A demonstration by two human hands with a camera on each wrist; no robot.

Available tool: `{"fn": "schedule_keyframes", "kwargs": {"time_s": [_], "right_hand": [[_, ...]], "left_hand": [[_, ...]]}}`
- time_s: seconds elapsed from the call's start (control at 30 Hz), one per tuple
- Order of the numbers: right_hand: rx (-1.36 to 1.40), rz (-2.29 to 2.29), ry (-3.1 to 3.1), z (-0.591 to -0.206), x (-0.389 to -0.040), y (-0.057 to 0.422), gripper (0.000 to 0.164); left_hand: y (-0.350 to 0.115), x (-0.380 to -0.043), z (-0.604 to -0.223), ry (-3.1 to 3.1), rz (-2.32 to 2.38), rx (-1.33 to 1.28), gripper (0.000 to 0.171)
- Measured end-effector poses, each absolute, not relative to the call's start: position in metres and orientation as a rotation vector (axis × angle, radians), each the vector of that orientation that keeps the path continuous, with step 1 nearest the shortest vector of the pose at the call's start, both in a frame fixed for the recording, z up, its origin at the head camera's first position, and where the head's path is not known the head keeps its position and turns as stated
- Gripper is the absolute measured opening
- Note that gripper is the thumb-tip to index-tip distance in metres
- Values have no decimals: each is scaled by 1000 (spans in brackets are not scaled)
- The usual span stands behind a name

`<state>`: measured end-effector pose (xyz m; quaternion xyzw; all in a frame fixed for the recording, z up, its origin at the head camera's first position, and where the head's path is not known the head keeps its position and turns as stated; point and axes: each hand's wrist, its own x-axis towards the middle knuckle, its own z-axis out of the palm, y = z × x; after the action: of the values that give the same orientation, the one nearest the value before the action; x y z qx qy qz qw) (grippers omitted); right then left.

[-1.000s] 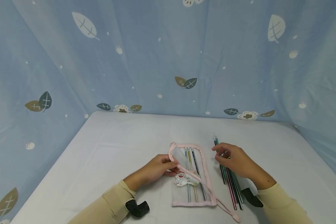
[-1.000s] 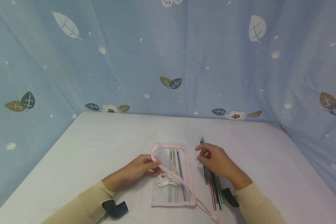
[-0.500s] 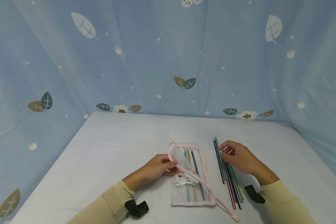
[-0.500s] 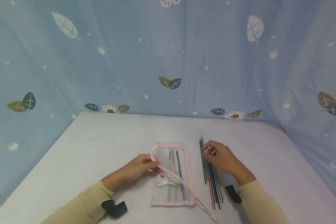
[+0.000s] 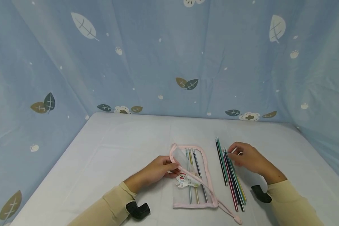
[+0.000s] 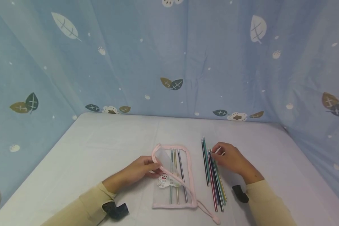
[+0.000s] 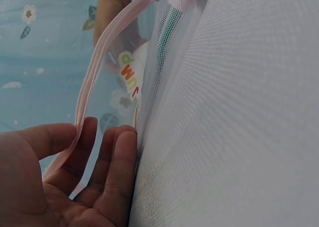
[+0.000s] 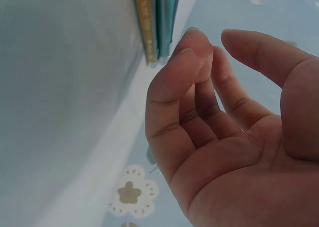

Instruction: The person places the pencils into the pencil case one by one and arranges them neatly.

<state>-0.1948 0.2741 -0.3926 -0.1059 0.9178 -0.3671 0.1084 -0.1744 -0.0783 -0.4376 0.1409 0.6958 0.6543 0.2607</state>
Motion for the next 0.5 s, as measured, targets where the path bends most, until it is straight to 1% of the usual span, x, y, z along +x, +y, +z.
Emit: {"fn": "schedule_keyframes", "kwargs": {"time_s": [0.43, 0.5], "right_hand": [[-276, -1046, 2639, -406, -201, 283, 13], [-285, -1045, 2636, -406, -200, 283, 15]], "left_hand": [[-79, -174, -439, 1889, 1766, 386, 29], [-79, -174, -439, 1890, 1767, 388, 29]]}}
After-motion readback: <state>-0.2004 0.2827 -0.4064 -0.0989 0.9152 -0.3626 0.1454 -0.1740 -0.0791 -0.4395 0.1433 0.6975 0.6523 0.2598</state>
